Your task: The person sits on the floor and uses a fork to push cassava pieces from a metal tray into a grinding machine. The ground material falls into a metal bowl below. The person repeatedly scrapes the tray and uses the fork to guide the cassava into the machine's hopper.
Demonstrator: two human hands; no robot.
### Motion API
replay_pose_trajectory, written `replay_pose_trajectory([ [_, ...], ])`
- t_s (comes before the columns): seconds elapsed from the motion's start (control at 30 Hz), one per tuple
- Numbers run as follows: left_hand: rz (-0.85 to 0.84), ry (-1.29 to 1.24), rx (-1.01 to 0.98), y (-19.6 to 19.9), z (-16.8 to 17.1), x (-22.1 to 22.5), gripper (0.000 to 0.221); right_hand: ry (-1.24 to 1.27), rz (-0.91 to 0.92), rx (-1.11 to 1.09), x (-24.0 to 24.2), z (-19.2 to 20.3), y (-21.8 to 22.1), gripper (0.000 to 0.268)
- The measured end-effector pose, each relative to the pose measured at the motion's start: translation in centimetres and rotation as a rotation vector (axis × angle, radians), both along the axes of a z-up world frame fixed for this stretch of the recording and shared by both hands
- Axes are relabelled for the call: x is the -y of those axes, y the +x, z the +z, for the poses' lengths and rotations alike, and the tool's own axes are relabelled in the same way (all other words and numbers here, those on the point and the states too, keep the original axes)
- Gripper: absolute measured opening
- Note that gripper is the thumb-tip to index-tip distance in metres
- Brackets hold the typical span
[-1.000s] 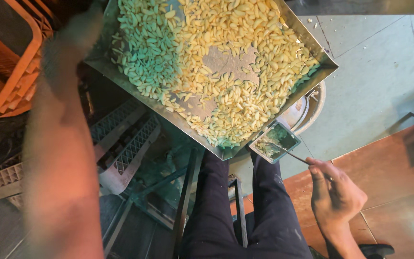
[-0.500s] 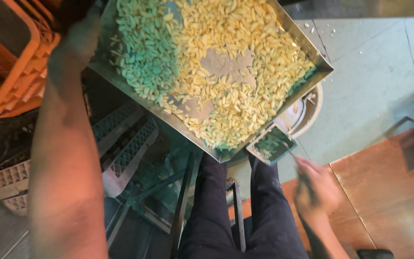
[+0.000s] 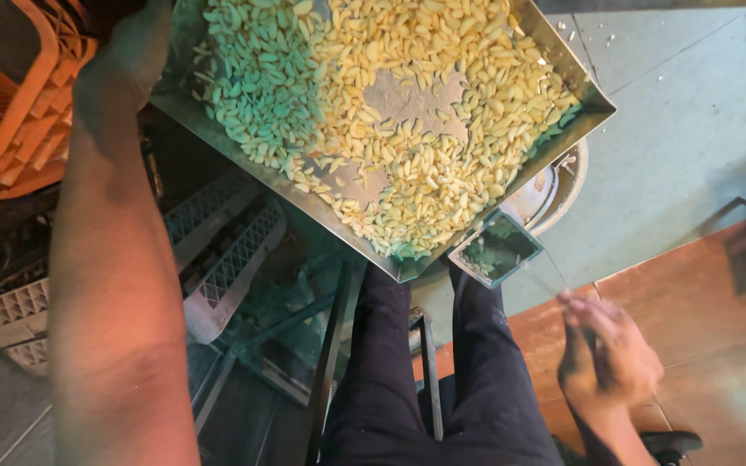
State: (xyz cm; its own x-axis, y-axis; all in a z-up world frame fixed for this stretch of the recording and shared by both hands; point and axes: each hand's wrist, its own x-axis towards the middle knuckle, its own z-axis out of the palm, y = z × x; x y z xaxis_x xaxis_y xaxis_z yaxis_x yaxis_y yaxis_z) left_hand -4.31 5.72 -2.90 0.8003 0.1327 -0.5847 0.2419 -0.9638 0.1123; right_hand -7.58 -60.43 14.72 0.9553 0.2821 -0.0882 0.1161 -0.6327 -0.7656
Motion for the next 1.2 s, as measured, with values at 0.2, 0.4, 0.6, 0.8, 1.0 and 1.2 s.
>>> replay_pose_trajectory([
  [0.2,0.022,-0.038,0.01,1.6,2.5,2.8,0.03,-0.076,0.309,-0.044,-5.0,-2.5,2.4,0.029],
  [0.4,0.418,-0.03,-0.105,2.2,5.2,5.4,0.051,0.061,0.128,0.194,-1.5,-1.2,-0.7,0.013],
  [0.6,0.534,-0.072,-0.211,2.9,4.9,4.9,0.06,0.019,0.349,0.096,-3.8,-3.6,-1.2,0.021],
  [0.8,0.316,-0.06,-0.126,1.2,1.7,2.0,0.049,0.096,0.23,0.237,-1.7,-1.9,-2.0,0.013],
  [1.0,0.023,-0.026,-0.006,0.3,-0.1,0.1,0.032,-0.05,0.364,0.03,-2.3,-3.3,-1.8,0.029],
  [1.2,-0.021,-0.039,0.064,-0.4,-0.6,-0.5,0.037,0.146,0.033,0.131,-3.7,0.7,-0.6,0.022],
])
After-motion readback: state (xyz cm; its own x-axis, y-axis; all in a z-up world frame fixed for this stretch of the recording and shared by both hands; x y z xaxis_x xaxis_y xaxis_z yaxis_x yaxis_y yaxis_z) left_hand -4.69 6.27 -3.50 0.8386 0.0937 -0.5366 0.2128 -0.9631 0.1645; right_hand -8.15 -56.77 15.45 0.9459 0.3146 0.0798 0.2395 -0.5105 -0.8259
